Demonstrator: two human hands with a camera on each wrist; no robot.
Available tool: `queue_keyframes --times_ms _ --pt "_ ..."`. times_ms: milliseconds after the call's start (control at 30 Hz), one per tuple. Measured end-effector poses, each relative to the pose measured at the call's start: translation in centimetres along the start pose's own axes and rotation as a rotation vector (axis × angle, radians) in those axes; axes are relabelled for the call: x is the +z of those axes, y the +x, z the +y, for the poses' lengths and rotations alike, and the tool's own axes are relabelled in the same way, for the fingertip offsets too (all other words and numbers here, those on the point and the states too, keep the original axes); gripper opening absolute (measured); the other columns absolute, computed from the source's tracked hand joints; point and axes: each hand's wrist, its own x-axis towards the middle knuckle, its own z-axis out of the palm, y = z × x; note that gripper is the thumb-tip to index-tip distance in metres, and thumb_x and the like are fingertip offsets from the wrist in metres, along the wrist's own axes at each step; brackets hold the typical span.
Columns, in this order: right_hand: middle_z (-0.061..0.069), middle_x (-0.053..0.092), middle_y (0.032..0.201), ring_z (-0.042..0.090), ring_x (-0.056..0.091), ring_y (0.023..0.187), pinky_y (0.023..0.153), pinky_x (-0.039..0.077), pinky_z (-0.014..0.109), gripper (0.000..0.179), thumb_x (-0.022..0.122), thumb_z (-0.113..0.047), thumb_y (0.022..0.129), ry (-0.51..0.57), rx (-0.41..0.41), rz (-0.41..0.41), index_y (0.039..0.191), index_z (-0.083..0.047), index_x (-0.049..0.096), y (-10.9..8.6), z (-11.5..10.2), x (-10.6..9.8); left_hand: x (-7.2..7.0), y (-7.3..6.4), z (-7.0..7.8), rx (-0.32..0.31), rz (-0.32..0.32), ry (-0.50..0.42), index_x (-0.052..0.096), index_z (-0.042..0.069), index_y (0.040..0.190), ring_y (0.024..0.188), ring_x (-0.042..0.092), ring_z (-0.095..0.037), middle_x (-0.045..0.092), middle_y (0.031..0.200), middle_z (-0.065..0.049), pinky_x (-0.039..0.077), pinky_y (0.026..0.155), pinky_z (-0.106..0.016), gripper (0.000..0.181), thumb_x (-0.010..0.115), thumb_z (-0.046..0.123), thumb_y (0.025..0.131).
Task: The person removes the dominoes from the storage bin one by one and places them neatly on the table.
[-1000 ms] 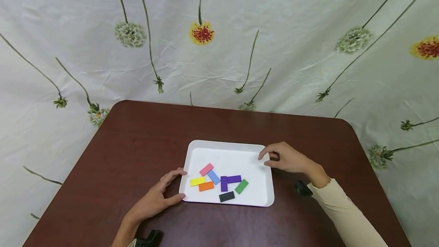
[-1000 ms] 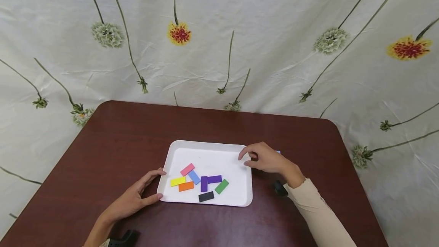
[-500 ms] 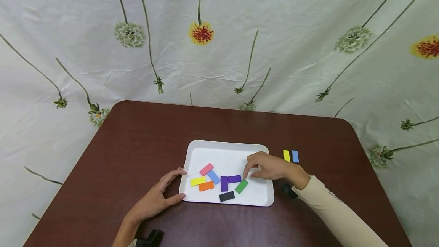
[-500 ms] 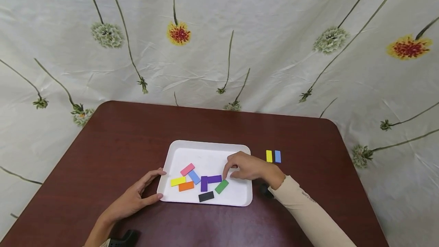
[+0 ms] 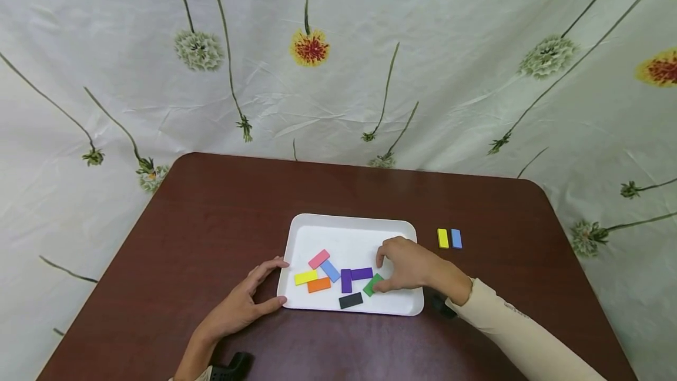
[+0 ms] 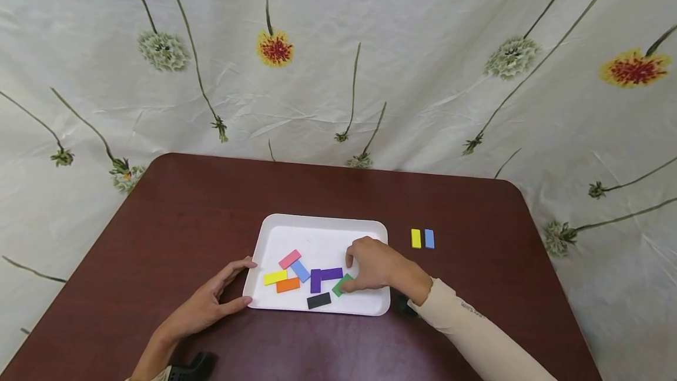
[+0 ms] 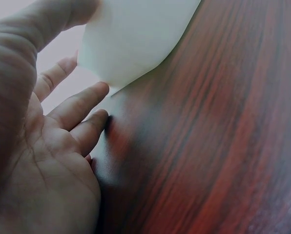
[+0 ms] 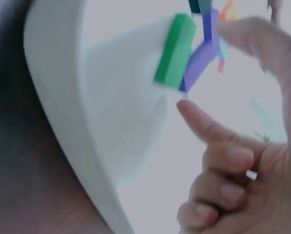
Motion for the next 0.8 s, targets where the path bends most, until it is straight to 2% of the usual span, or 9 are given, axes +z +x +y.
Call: queue_keyframes --times_ms 200,333,500,800 --pt "-0.005 0.056 0.073 0.012 0.048 0.072 0.065 0.043 0.029 0.041 0.084 -0.048 0.069 -0.132 0.095 0.082 0.076 -0.013 0.065 -0.5 -1.5 1.4 -0.1 0.1 0.2 0.002 -0.004 0.000 0.046 0.038 0.140 0.141 0.024 0.010 0.035 0.159 -0.001 0.029 0.110 -0.015 0.062 0.078 0.039 0.087" --pt "-0.005 0.055 0.069 0.010 0.046 0.067 0.063 0.042 0.028 0.045 0.084 -0.052 0.067 -0.192 0.109 0.119 0.074 -0.013 0.063 -0.5 -1.7 2.0 -0.1 0.1 0.2 -0.001 -0.006 -0.004 0.046 0.038 0.140 0.142 0.024 0.008 0.034 0.159 -0.001 0.028 0.110 -0.014 0.063 0.079 0.038 0.087" --pt "-0.005 0.054 0.067 0.010 0.046 0.065 0.061 0.041 0.027 0.045 0.083 -0.052 0.067 -0.207 0.104 0.123 0.071 -0.013 0.061 -0.4 -1.8 2.4 -0.1 0.1 0.2 0.002 -0.006 -0.006 0.046 0.038 0.140 0.142 0.024 0.009 0.034 0.160 -0.001 0.028 0.110 -0.014 0.063 0.079 0.037 0.087" --pt "-0.006 0.052 0.065 0.009 0.044 0.064 0.055 0.037 0.024 0.037 0.082 -0.043 0.068 -0.180 0.114 0.112 0.072 -0.012 0.063 -0.3 -1.8 2.7 0.0 0.0 0.1 0.002 -0.003 0.002 0.046 0.039 0.140 0.142 0.025 0.007 0.036 0.158 -0.001 0.029 0.110 -0.016 0.062 0.078 0.038 0.087"
